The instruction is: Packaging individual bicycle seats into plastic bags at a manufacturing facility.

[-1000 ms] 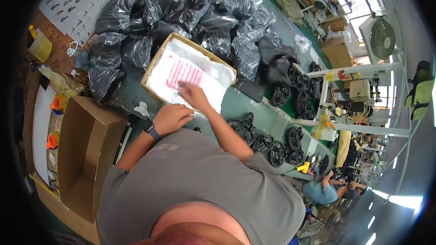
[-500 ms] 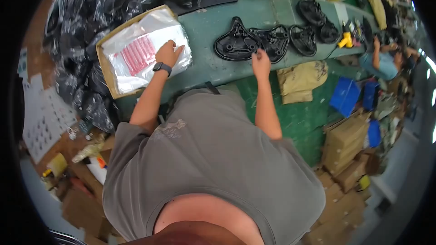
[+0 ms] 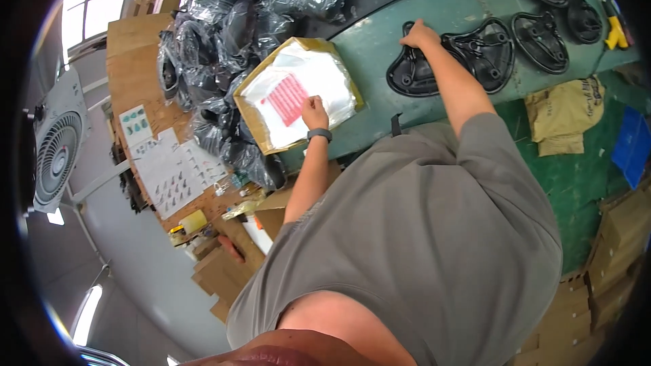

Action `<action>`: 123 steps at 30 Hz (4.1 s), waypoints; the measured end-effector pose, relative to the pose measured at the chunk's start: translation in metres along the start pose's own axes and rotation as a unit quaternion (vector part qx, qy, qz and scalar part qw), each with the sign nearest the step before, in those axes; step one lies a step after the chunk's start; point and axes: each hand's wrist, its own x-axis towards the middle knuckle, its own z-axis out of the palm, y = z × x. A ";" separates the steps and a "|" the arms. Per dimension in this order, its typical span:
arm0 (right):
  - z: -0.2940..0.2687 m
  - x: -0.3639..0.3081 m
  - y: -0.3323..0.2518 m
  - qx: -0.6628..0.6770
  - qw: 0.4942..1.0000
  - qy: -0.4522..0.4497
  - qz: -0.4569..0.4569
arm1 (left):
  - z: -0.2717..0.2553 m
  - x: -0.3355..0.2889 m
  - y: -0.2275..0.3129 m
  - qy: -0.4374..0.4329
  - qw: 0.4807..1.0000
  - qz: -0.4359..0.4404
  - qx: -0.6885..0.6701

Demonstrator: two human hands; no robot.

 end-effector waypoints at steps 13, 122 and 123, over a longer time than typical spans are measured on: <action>-0.040 -0.202 0.078 0.039 0.965 0.149 -0.213 | -0.020 0.021 0.025 -0.088 0.994 -0.068 -0.019; 0.255 -0.322 -0.231 0.069 0.897 -0.371 -0.230 | -0.337 -0.089 -0.118 0.015 0.979 0.163 -0.122; 0.240 -0.317 -0.191 0.078 0.912 -0.341 -0.216 | -0.330 -0.084 -0.117 0.002 0.979 0.165 -0.116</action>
